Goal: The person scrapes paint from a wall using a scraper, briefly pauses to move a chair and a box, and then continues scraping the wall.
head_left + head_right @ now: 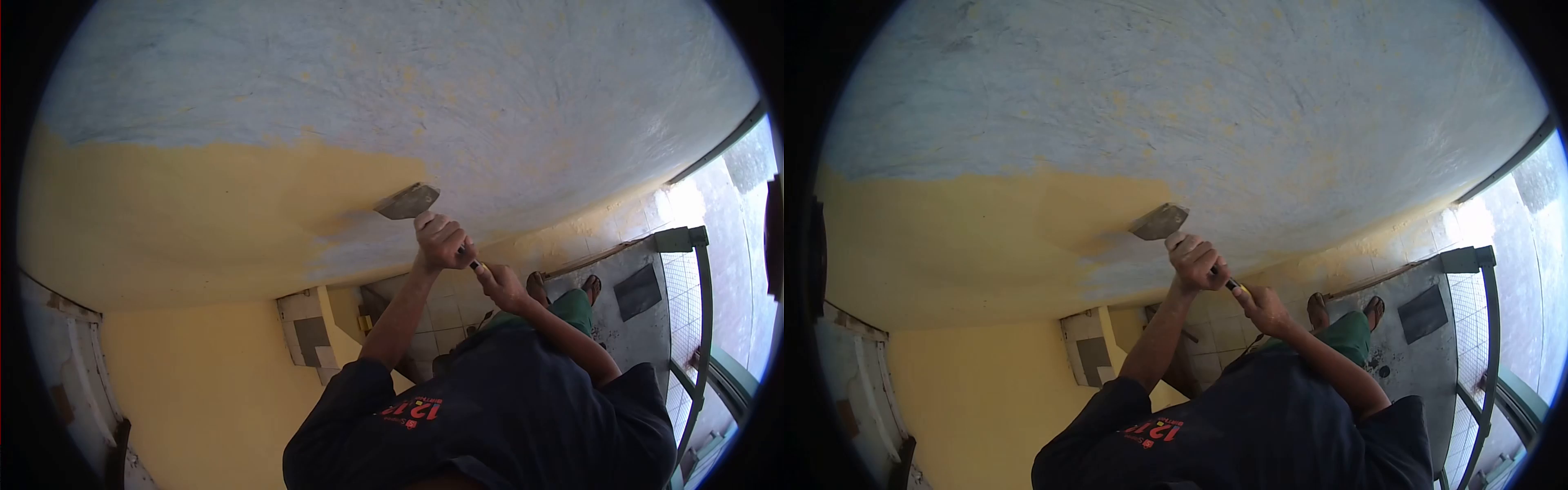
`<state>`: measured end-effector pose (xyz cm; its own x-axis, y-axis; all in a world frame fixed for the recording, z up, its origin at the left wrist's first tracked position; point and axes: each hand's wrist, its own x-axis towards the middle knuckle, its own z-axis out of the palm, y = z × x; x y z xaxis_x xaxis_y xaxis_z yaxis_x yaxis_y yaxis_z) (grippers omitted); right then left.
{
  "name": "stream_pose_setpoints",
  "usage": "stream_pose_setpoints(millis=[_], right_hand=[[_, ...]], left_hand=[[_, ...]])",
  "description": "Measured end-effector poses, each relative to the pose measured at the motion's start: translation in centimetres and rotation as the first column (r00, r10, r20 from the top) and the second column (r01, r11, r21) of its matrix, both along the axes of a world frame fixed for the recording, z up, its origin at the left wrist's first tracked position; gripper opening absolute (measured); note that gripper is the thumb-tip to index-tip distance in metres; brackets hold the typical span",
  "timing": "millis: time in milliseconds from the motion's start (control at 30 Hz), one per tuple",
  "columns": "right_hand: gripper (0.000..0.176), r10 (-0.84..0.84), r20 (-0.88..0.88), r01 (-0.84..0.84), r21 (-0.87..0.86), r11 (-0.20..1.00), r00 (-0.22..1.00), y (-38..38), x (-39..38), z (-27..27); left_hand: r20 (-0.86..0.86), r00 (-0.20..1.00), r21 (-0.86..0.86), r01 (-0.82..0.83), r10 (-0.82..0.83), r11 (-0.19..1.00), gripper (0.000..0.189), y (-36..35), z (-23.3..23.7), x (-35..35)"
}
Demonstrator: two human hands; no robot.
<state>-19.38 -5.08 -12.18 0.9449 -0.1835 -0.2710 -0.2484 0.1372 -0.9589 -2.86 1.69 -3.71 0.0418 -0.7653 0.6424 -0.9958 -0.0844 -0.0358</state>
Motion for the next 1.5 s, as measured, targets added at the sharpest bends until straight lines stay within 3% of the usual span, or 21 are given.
stream_pose_setpoints(millis=[200, 467, 733, 833, 933, 1100, 1233, 1367, 1500], right_hand=[[0.05, -0.005, -0.002, 0.004, -0.115, 0.993, 1.0, -1.2, -2.1, -2.3], [0.051, -0.042, -0.037, 0.035, -0.168, 0.985, 0.998, -1.6, -1.9, -1.6], [0.055, -0.016, -0.026, 0.013, -0.109, 0.994, 1.0, -1.9, -0.4, -1.6], [0.054, 0.026, 0.074, -0.013, -0.162, 0.987, 0.997, -3.3, 0.6, -0.6], [0.053, 0.023, 0.034, -0.019, -0.111, 0.994, 0.999, -3.0, 0.7, 1.2], [0.05, 0.009, -0.005, -0.009, -0.107, 0.994, 1.0, -1.4, -0.8, -0.2], [0.051, -0.024, -0.011, 0.022, -0.142, 0.99, 1.0, -2.3, -0.5, -0.9], [0.052, 0.024, 0.038, -0.016, -0.198, 0.98, 0.999, -2.8, 1.4, 0.1], [0.053, 0.076, 0.065, -0.064, -0.166, 0.984, 0.995, -2.7, 2.2, 4.6]], left_hand=[[-0.031, 0.999, -0.03, 0.033, -0.034, 0.999, 0.027, -0.6, -1.7, -1.8], [-0.036, 0.999, -0.049, 0.036, -0.037, 0.998, 0.028, -1.3, -3.1, -1.2], [-0.02, 0.999, -0.025, 0.029, -0.03, 0.999, 0.027, -1.8, -1.4, -0.4], [0.059, 0.998, -0.045, 0.012, -0.009, 0.999, 0.026, -2.4, 0.0, -0.2], [0.115, 0.993, -0.121, 0.021, -0.007, 0.992, 0.025, -2.2, 0.9, 0.1], [-0.029, 0.999, -0.054, 0.027, -0.029, 0.998, 0.026, -1.0, -0.7, -0.7], [-0.018, 1.0, -0.071, 0.023, -0.024, 0.997, 0.027, -2.0, -1.7, -0.4], [0.072, 0.997, -0.092, 0.017, -0.01, 0.996, 0.027, -1.8, 1.2, 0.4], [0.168, 0.984, -0.122, -0.032, 0.053, 0.992, 0.027, -0.9, 4.4, 0.9]])
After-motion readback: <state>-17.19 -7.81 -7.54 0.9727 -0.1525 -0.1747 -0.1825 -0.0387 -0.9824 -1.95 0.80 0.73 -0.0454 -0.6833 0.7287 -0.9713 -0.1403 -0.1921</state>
